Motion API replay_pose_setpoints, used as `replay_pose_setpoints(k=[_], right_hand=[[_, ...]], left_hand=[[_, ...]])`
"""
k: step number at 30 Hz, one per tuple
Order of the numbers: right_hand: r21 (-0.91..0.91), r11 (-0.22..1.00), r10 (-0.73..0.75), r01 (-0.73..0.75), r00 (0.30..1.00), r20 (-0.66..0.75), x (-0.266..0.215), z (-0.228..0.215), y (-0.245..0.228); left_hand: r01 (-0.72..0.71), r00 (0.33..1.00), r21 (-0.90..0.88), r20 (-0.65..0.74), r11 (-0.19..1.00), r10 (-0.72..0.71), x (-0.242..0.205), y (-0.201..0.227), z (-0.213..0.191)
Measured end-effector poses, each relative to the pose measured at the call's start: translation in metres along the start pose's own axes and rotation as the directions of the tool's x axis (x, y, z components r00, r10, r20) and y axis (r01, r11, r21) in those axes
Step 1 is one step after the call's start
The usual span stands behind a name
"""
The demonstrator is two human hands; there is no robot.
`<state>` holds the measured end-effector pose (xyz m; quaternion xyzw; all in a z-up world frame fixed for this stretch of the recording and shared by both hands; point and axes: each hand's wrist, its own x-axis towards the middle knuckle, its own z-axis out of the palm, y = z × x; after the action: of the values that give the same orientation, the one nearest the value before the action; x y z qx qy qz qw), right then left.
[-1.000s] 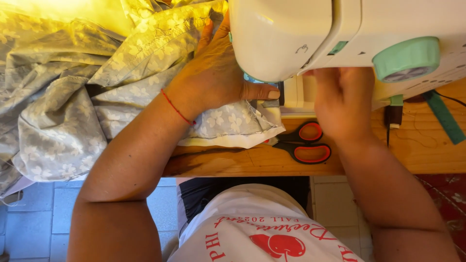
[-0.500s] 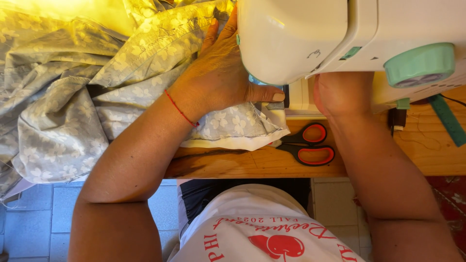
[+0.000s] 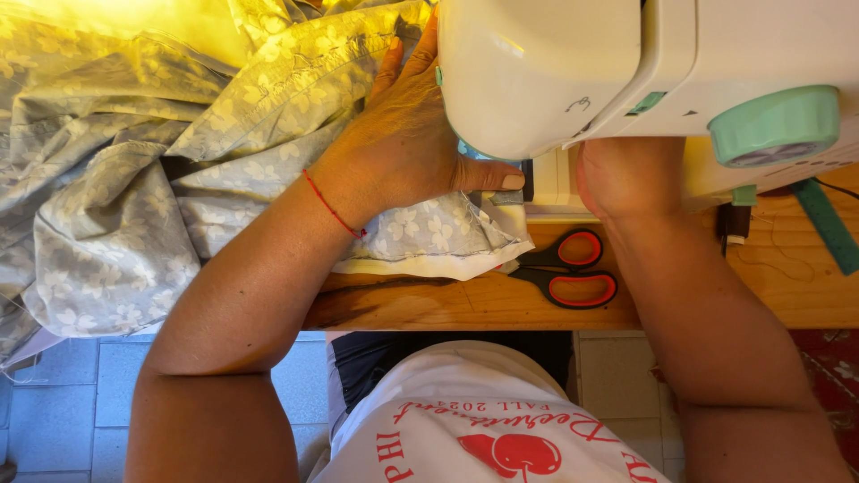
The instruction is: Sewing fabric pieces together using a sewing machine
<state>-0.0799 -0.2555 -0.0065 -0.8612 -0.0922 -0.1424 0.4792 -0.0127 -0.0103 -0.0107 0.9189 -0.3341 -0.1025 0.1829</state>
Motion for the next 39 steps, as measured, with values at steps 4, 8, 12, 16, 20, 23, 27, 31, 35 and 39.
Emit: replay_pose_setpoints(k=[4, 8, 12, 16, 20, 23, 27, 31, 35, 39], right_hand=[[0.002, 1.000, 0.022, -0.022, 1.000, 0.002, 0.001, 0.002, 0.000], [0.007, 0.999, 0.053, -0.053, 0.999, 0.009, 0.000, 0.003, -0.001], [0.011, 0.997, 0.083, -0.083, 0.996, 0.013, 0.003, 0.002, 0.000], [0.015, 0.994, 0.105, -0.105, 0.994, 0.020, 0.003, 0.003, 0.001], [0.026, 0.989, 0.143, -0.145, 0.989, 0.043, -0.002, -0.003, 0.003], [0.035, 0.983, 0.177, -0.180, 0.982, 0.067, -0.014, -0.014, 0.006], [0.043, 0.996, -0.081, 0.074, 0.980, 0.183, -0.051, -0.035, -0.016], [-0.053, 0.886, -0.435, 0.462, 0.864, 0.255, -0.066, -0.030, -0.018], [-0.094, 0.860, -0.461, 0.502, 0.842, 0.279, -0.077, -0.021, -0.016], [-0.145, 0.886, -0.383, 0.441, 0.870, 0.311, -0.082, -0.018, -0.014]], left_hand=[[-0.009, 1.000, 0.011, -0.021, 1.000, 0.009, -0.001, -0.002, 0.003], [-0.016, 1.000, -0.012, -0.018, 1.000, 0.016, -0.002, 0.000, 0.000], [-0.023, 0.999, 0.001, -0.022, 1.000, 0.023, -0.003, 0.000, 0.000], [-0.042, 0.998, 0.006, -0.037, 0.999, 0.042, -0.001, -0.002, 0.002], [-0.073, 0.994, -0.003, -0.087, 0.997, 0.072, -0.004, -0.007, 0.007], [-0.165, 0.953, 0.035, -0.254, 0.986, 0.168, -0.022, -0.005, 0.002], [-0.412, 0.786, 0.134, -0.448, 0.901, 0.426, -0.070, 0.019, -0.031], [-0.518, 0.741, 0.318, -0.298, 0.794, 0.602, -0.082, 0.022, -0.035], [-0.444, 0.721, 0.537, -0.262, 0.718, 0.642, -0.079, 0.018, -0.020], [-0.449, 0.632, 0.621, -0.288, 0.643, 0.719, -0.083, 0.017, -0.022]])
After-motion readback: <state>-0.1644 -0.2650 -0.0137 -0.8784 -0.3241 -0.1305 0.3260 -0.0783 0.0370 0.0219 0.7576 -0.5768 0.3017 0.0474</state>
